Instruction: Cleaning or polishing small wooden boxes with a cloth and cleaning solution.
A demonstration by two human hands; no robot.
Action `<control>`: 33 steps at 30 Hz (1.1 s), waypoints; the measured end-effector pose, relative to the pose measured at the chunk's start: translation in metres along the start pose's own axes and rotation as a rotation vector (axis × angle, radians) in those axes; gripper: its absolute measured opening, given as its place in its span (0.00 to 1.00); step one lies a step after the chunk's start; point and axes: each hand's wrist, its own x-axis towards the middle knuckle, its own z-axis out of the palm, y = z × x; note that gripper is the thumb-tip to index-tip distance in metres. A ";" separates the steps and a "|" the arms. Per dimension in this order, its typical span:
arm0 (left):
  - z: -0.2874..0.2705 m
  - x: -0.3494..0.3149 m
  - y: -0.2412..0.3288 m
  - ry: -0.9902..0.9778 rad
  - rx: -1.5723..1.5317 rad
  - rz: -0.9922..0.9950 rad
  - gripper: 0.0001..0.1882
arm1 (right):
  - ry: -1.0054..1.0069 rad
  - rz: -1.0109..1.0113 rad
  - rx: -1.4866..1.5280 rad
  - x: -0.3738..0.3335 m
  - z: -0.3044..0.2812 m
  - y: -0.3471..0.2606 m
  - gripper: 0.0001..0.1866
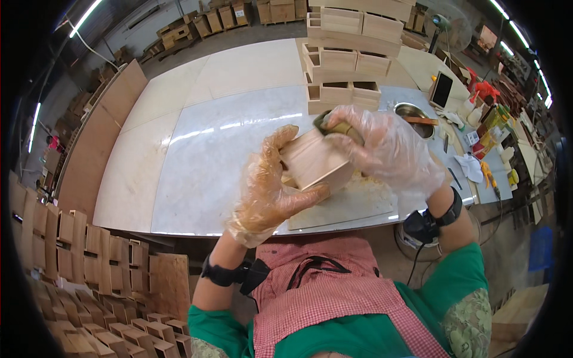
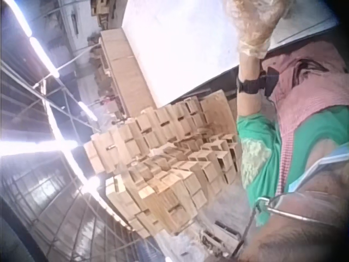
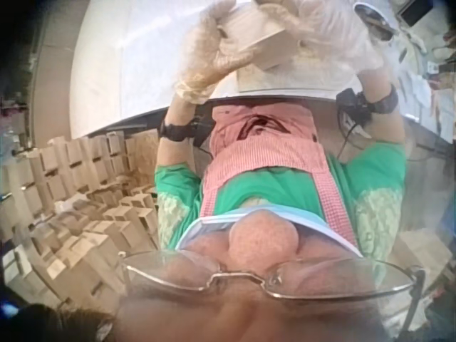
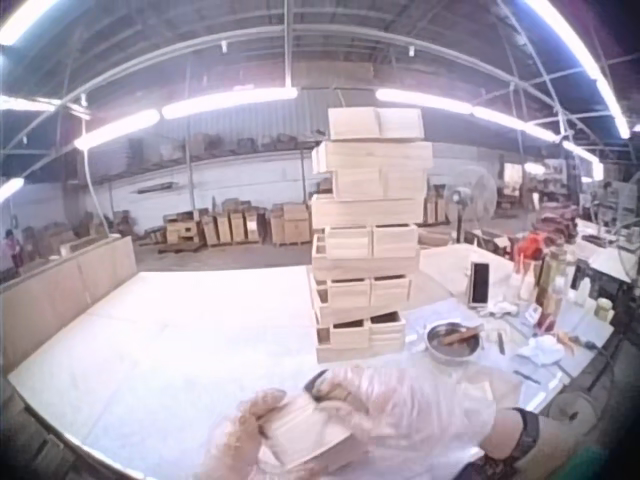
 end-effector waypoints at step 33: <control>0.045 0.033 -0.083 -0.003 -0.055 -0.079 0.40 | -0.288 0.026 -0.268 0.015 -0.002 0.012 0.09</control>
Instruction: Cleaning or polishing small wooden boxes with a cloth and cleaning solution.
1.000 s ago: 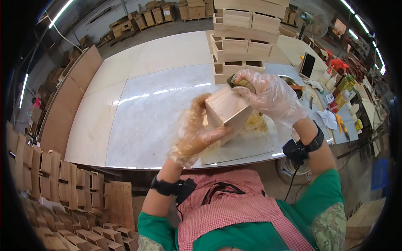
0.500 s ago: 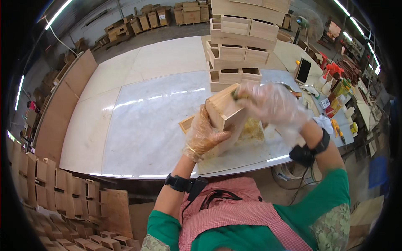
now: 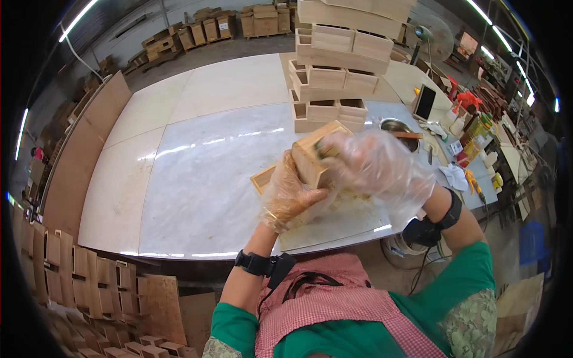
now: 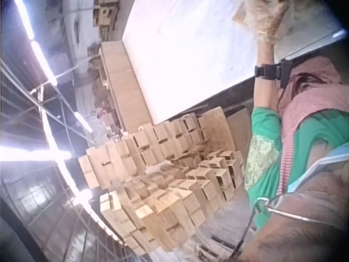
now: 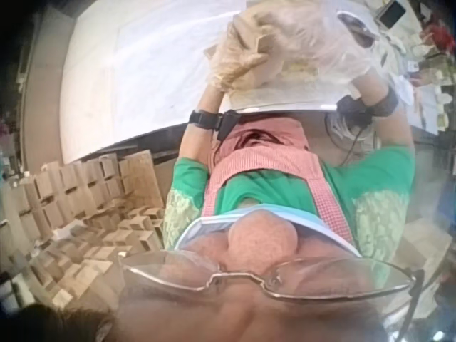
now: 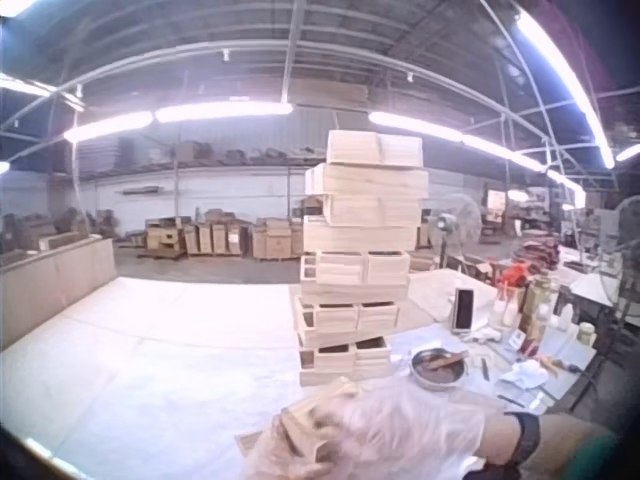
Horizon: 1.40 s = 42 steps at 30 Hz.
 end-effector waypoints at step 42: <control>0.008 0.002 -0.022 0.045 0.104 0.014 0.49 | 0.121 0.237 0.033 0.017 0.007 0.048 0.14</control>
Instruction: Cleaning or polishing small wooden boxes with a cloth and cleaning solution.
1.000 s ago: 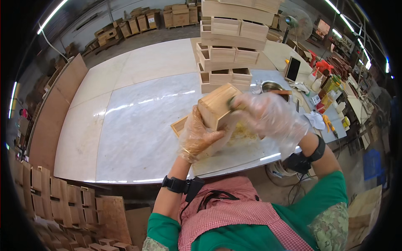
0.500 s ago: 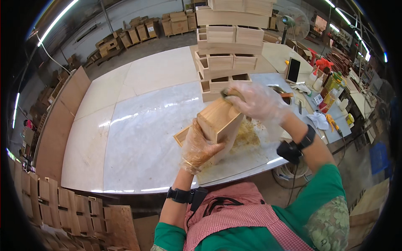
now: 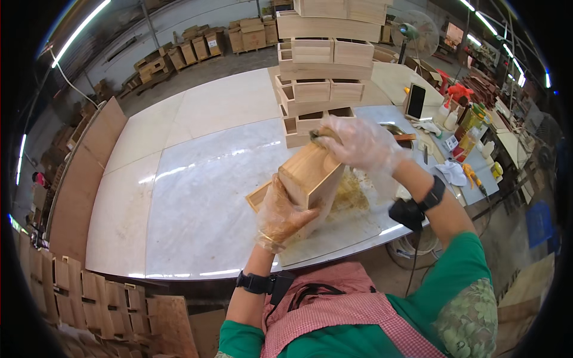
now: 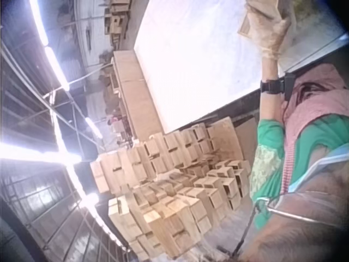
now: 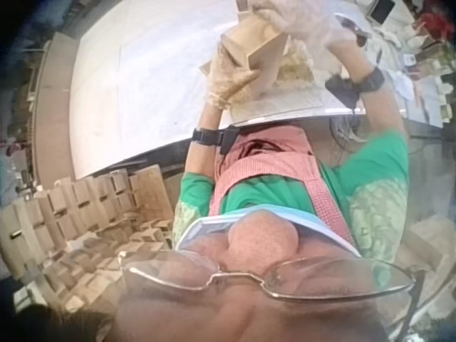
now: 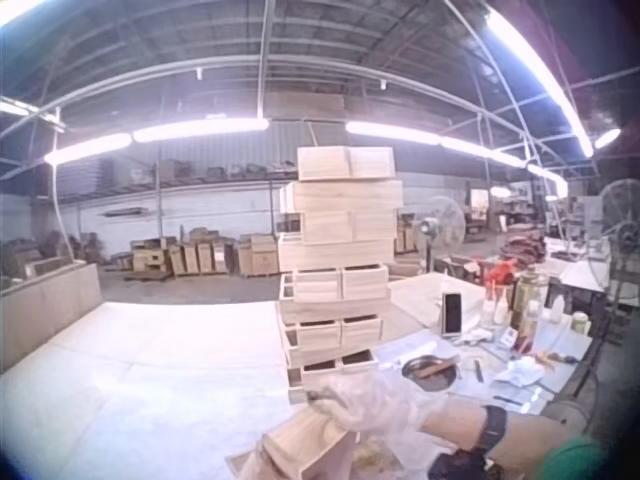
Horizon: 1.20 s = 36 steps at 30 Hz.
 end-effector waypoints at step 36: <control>0.014 0.021 0.098 -0.518 0.375 -0.329 0.40 | 0.142 0.808 0.003 -0.100 0.064 0.195 0.19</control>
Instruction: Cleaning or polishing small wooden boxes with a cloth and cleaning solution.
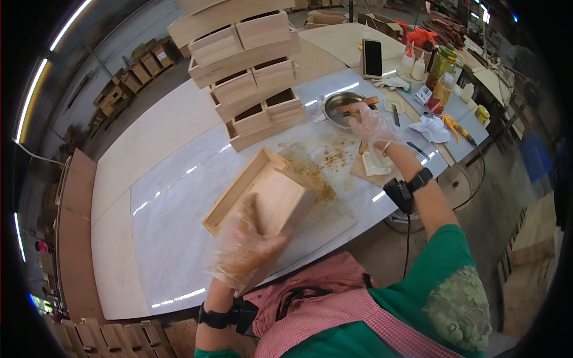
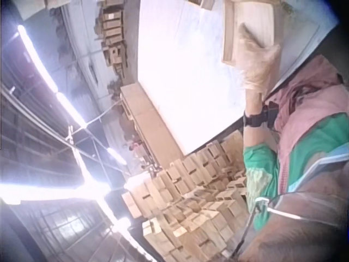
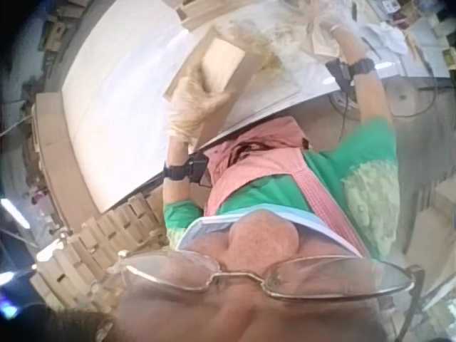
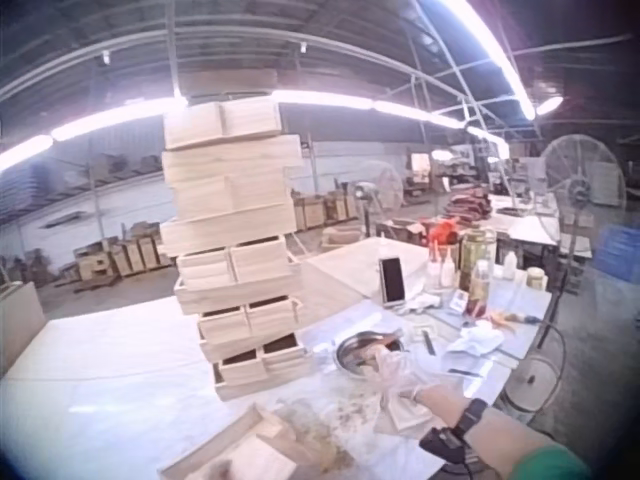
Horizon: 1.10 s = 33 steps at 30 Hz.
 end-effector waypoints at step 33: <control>0.083 -0.088 -0.167 0.235 -0.468 -0.059 0.45 | -0.091 0.031 0.442 0.030 0.043 0.048 0.20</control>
